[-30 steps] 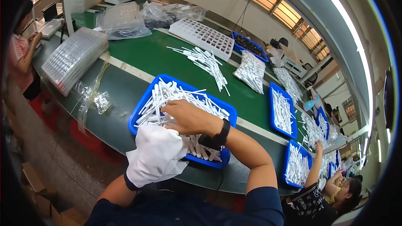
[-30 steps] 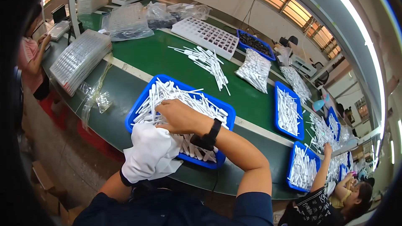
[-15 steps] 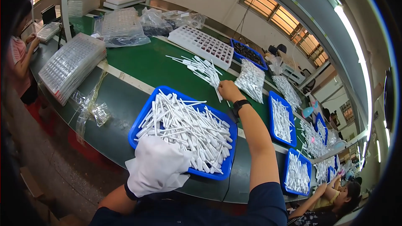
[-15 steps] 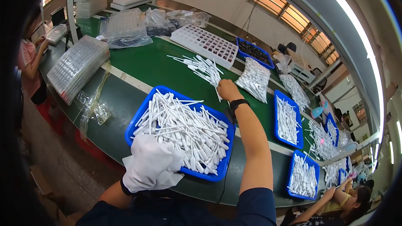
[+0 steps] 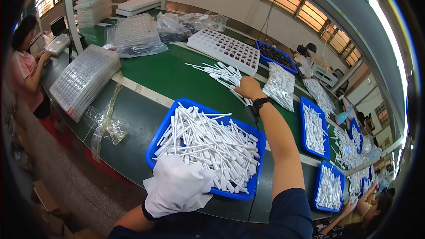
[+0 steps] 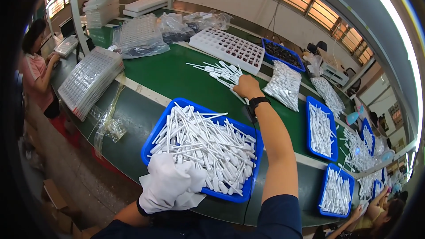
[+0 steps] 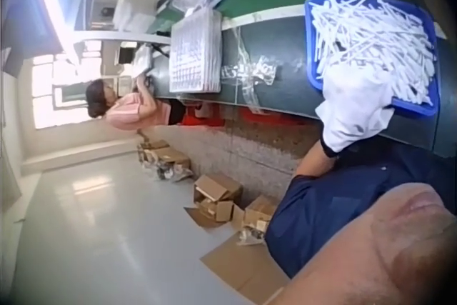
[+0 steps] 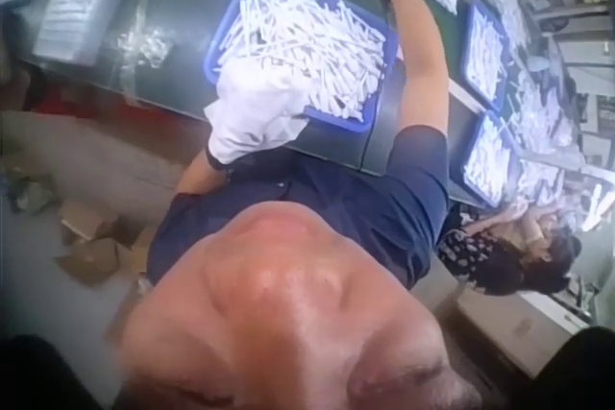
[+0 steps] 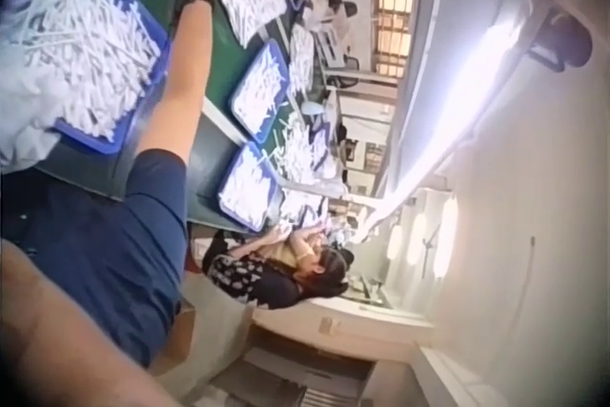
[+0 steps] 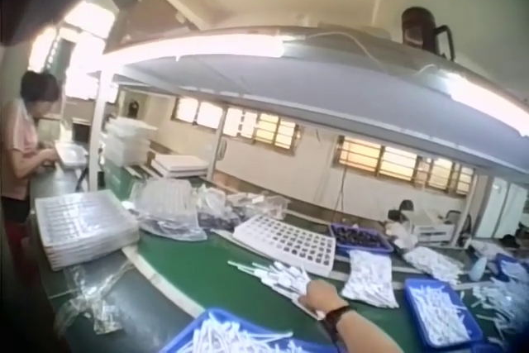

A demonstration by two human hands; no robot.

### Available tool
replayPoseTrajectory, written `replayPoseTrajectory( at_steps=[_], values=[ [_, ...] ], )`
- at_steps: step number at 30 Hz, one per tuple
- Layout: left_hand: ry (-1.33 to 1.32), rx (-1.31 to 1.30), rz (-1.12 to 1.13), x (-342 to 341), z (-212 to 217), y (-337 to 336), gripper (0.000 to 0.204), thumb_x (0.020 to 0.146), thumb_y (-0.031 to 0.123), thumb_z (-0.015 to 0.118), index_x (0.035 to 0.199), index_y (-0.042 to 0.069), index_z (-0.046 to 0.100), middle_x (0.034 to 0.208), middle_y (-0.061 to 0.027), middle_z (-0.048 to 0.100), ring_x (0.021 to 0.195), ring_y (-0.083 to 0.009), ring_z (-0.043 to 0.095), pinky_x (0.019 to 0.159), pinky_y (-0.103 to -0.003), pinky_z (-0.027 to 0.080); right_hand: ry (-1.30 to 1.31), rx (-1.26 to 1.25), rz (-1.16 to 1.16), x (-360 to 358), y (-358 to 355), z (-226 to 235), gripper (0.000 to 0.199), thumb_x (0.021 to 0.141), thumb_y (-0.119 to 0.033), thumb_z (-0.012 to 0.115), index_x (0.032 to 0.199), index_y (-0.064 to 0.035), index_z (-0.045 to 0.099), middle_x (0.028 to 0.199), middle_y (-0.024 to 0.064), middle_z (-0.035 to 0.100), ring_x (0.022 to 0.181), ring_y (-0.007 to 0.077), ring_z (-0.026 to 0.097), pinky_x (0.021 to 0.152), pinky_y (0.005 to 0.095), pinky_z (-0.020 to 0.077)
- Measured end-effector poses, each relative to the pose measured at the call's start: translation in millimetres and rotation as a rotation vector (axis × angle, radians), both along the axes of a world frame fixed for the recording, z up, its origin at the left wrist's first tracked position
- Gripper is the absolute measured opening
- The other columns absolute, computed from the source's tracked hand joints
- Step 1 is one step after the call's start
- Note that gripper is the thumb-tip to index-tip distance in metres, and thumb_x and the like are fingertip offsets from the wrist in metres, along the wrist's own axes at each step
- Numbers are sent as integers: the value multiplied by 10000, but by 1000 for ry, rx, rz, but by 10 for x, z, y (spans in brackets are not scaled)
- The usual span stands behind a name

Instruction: The person picks up a swab from a blue tray, wipes it with a cloth, and places it onto the table, repeating the process for several swabs.

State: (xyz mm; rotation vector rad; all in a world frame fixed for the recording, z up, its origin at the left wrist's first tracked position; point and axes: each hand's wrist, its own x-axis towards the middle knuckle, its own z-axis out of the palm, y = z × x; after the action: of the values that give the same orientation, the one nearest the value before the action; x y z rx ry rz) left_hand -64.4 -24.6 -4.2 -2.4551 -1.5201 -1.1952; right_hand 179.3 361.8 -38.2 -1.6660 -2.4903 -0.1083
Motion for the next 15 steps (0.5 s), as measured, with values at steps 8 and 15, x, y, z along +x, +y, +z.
replayPoseTrajectory(
  at_steps=[8,15],
  values=[
    [-389,-391,-319,251,-36,-22,202,707,280,717,855,172,633,755,-32,573,669,-252,610,608,-376,474,767,192,289,-245,-1893,872,174,799,-141,701,919,-20,668,650,145,624,587,194,637,551,328,488],
    [-1668,-898,-160,724,459,-323,340,991,311,578,1223,63,601,968,-56,629,893,-209,641,810,-358,525,1460,-672,542,-556,-3342,581,141,882,-110,728,958,-13,659,801,24,694,717,65,618,624,262,473]
  ],
)
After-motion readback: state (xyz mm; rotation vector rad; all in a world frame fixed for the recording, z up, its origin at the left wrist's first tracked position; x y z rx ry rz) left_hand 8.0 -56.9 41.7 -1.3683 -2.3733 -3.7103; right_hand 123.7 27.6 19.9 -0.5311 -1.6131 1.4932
